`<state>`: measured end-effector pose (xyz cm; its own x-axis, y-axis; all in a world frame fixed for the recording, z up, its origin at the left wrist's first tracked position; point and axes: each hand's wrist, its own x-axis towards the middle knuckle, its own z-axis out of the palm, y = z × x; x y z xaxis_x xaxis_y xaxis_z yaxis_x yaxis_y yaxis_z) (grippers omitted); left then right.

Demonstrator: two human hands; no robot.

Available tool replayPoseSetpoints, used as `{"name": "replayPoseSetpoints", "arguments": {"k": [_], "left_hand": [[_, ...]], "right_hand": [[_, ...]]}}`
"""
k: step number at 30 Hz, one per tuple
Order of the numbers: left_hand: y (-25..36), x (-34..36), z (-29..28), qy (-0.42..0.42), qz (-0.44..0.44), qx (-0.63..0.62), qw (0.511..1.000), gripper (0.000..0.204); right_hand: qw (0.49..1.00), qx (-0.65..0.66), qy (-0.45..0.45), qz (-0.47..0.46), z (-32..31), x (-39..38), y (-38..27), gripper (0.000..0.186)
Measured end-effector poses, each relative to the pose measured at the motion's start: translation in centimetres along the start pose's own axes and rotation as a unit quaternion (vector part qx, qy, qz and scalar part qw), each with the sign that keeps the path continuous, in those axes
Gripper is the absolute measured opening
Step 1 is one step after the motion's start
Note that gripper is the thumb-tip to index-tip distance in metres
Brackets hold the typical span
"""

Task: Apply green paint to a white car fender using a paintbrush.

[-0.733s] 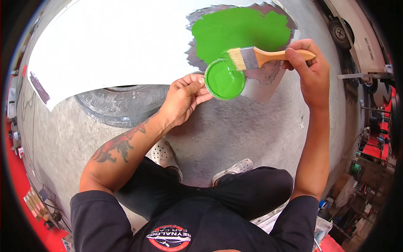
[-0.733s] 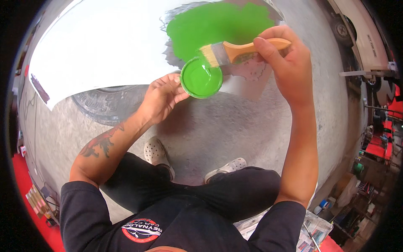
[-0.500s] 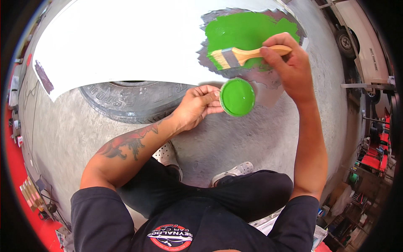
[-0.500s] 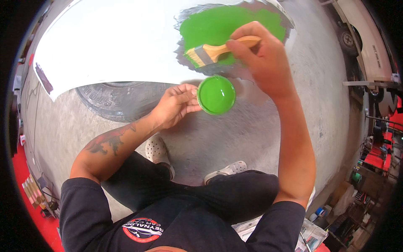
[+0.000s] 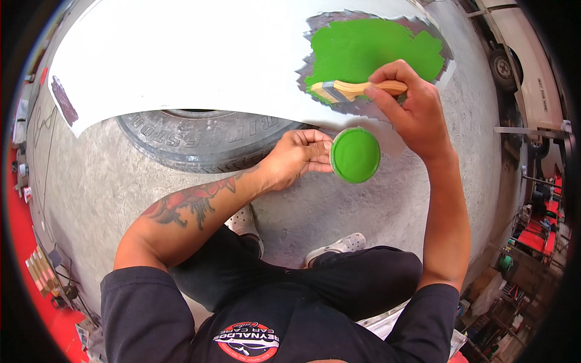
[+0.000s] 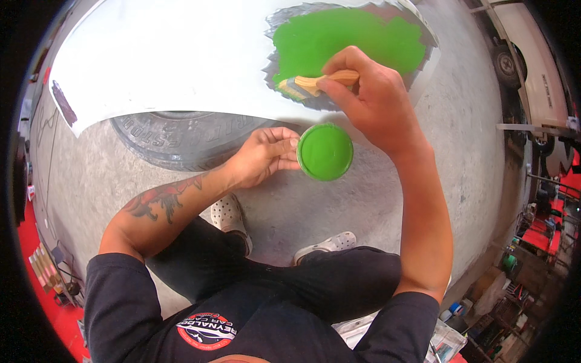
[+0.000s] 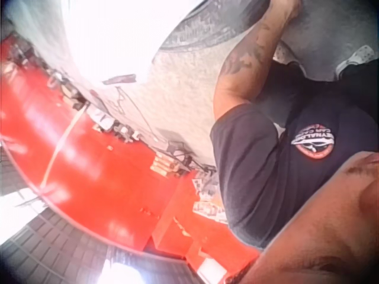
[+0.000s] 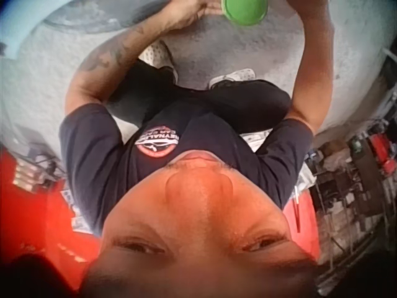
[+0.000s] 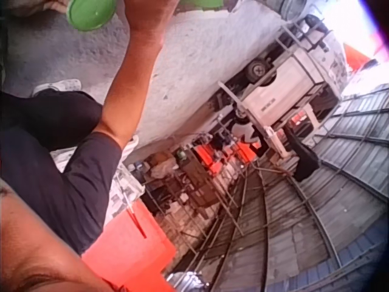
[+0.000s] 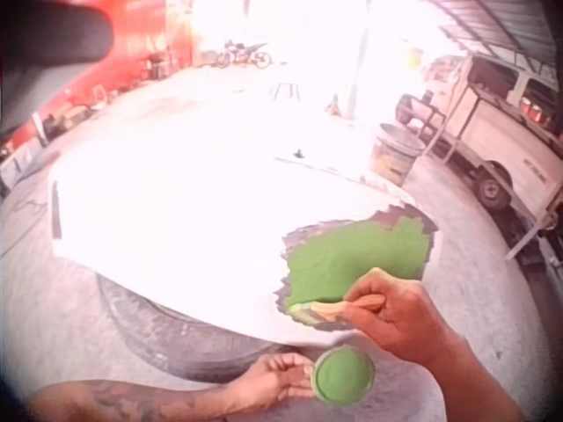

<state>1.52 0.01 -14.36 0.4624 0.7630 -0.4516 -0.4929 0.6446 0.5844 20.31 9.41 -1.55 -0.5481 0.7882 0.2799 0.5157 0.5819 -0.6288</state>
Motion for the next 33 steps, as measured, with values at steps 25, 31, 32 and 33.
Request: {"name": "replayPoseSetpoints", "arguments": {"k": [25, 31, 32, 33], "left_hand": [[0.3, -0.4, 0.5, -0.024, -0.014, 0.007, 1.000, 0.017], [0.4, -0.4, 0.4, -0.023, -0.014, 0.004, 1.000, 0.017], [0.4, -0.5, 0.3, -0.028, -0.013, 0.005, 0.999, 0.017], [0.3, -0.5, 0.3, -0.029, -0.013, 0.004, 0.999, 0.017]], "right_hand": [[0.993, -0.005, 0.119, -0.022, 1.4, 1.4, -0.5, 0.012], [0.993, 0.011, 0.101, -0.055, 0.7, 1.3, -1.1, 0.012], [0.998, 0.037, 0.034, -0.031, 0.8, 1.3, -1.3, 0.013], [0.998, 0.036, 0.033, -0.031, 0.8, 1.3, -1.3, 0.013]]}}
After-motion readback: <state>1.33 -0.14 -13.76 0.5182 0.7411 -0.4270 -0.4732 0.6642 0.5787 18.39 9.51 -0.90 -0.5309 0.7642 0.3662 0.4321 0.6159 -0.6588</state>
